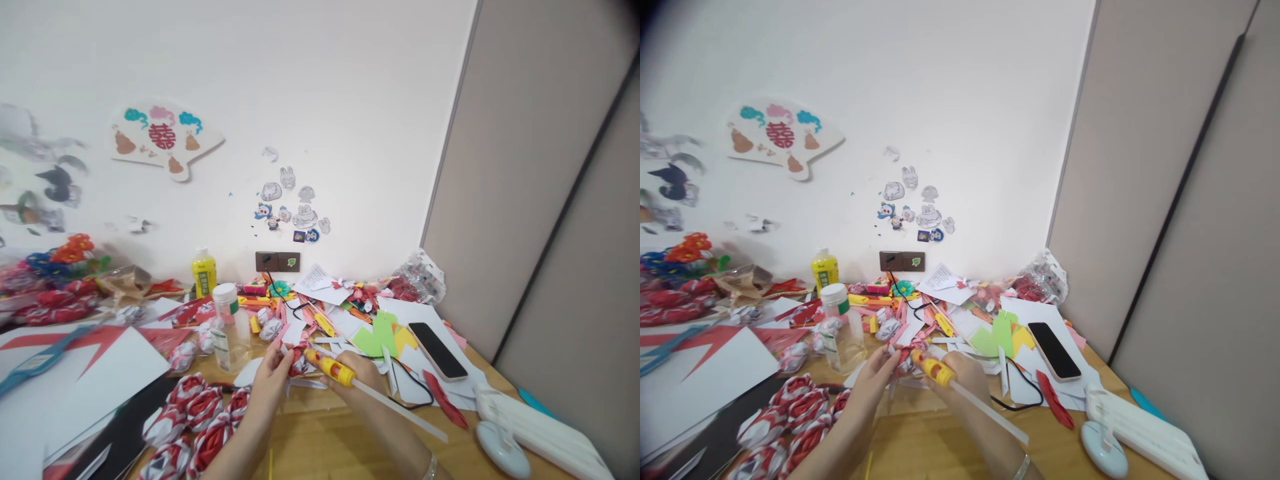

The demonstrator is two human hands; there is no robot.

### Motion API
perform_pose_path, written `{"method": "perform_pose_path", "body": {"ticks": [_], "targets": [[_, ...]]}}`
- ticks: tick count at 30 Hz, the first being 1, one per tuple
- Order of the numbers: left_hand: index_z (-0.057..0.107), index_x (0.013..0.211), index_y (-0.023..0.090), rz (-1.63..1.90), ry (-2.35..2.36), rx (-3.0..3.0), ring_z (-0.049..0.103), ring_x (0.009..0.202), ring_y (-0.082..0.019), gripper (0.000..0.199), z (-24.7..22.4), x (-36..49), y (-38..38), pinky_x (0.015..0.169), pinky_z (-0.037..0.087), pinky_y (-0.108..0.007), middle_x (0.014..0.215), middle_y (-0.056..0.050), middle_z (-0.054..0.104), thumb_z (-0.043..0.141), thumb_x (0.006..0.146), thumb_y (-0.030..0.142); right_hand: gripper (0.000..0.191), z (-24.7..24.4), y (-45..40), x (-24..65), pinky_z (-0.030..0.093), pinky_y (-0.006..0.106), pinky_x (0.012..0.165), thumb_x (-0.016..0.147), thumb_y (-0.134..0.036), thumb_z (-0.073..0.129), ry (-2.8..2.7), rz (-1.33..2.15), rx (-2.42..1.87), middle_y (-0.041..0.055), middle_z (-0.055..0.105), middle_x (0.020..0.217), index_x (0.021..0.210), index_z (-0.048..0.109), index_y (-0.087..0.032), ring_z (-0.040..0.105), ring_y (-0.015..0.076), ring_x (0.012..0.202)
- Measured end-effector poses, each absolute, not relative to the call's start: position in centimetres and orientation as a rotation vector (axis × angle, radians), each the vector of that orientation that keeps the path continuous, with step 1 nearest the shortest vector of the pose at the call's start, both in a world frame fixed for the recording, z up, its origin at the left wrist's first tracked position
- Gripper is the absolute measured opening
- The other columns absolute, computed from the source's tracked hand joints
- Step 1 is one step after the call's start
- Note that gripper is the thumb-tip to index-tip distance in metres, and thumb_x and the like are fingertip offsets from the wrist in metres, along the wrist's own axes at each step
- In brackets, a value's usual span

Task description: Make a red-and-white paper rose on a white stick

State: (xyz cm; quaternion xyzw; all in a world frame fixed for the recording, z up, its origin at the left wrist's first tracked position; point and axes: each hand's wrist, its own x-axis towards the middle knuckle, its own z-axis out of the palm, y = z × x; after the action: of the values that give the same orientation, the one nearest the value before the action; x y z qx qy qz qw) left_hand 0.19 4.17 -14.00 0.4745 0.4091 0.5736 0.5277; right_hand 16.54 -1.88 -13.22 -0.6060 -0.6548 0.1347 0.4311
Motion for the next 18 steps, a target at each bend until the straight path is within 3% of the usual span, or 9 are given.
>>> {"method": "perform_pose_path", "body": {"ticks": [18], "targets": [[0.062, 0.072, 0.019, 1.418, 1.016, 1.221, 0.060, 0.070, -0.019, 0.033, -14.70, -0.06, 4.35, 0.066, 0.047, -0.028, 0.068, 0.000, 0.064, 0.070, 0.055, 0.046, 0.033, -12.22, -2.32, 15.94, 0.020, 0.026, 0.046, 0.065, -0.035, 0.069, -1.557, 0.333, -1.694, -0.0033, 0.048, 0.051, 0.050, 0.042, -0.022, 0.036, 0.0118, 0.047]]}}
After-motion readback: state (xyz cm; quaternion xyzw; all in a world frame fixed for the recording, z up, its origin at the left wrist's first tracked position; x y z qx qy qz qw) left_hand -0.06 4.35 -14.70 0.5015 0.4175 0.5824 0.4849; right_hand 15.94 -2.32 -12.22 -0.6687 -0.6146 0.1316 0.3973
